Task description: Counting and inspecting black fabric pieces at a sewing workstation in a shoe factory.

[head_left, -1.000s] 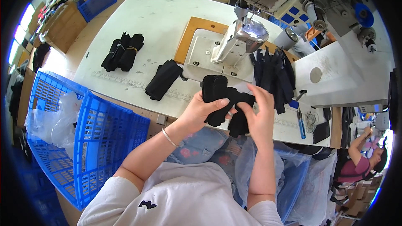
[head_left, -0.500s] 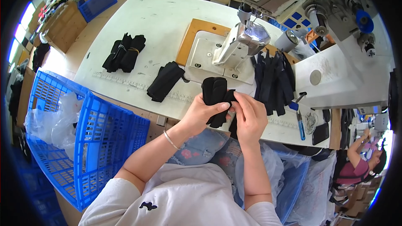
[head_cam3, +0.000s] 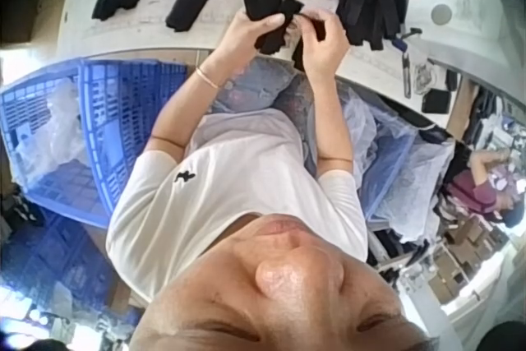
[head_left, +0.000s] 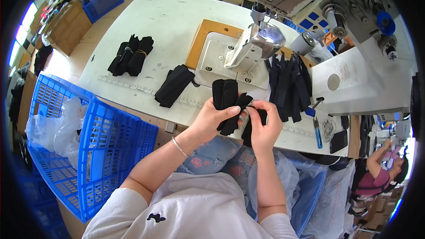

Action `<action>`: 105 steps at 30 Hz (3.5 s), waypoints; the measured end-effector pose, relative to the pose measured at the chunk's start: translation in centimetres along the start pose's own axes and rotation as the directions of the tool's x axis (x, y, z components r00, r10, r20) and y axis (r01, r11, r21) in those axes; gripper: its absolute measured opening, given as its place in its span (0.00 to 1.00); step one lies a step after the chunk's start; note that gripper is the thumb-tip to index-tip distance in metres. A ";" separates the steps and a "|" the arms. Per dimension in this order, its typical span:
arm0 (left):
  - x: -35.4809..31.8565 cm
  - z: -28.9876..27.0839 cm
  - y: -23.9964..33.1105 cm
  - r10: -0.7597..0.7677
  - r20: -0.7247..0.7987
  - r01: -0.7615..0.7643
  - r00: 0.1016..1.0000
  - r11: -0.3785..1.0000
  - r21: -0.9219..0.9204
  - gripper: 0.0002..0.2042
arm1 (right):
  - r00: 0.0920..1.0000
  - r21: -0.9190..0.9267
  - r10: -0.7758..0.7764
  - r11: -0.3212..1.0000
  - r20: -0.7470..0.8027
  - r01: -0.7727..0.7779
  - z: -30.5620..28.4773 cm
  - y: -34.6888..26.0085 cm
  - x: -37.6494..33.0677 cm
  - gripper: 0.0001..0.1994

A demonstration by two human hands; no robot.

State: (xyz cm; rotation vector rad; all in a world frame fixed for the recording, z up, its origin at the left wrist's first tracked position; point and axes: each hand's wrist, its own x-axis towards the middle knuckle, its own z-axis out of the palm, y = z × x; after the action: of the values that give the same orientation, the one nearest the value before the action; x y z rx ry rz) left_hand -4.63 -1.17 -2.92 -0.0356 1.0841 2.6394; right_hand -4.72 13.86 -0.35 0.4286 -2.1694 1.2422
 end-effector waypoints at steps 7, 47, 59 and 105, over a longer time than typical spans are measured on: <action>0.1 0.3 0.6 -0.028 0.024 0.029 0.999 0.999 -0.045 0.15 | 1.000 0.048 0.025 0.999 0.005 -0.025 -1.2 0.6 1.0 0.06; -0.2 0.6 0.4 0.005 0.063 -0.012 0.998 0.994 0.110 0.23 | 0.869 0.335 0.425 0.804 0.253 -0.491 -6.3 1.0 1.8 0.05; -0.4 0.2 -0.2 0.050 0.120 -0.074 0.992 0.975 0.208 0.19 | 0.967 -0.167 -0.191 0.961 0.168 0.218 -0.8 -1.3 1.6 0.24; 0.0 -0.5 -0.4 0.013 0.184 -0.050 0.983 0.979 0.197 0.21 | 0.905 -0.314 -0.423 0.854 0.044 0.414 0.7 -0.2 0.8 0.16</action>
State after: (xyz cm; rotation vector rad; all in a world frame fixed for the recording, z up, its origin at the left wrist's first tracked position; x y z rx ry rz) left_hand -4.57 -1.22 -3.60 0.2614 1.2886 2.4879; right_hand -5.45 13.22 0.00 0.6973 -2.0550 0.6423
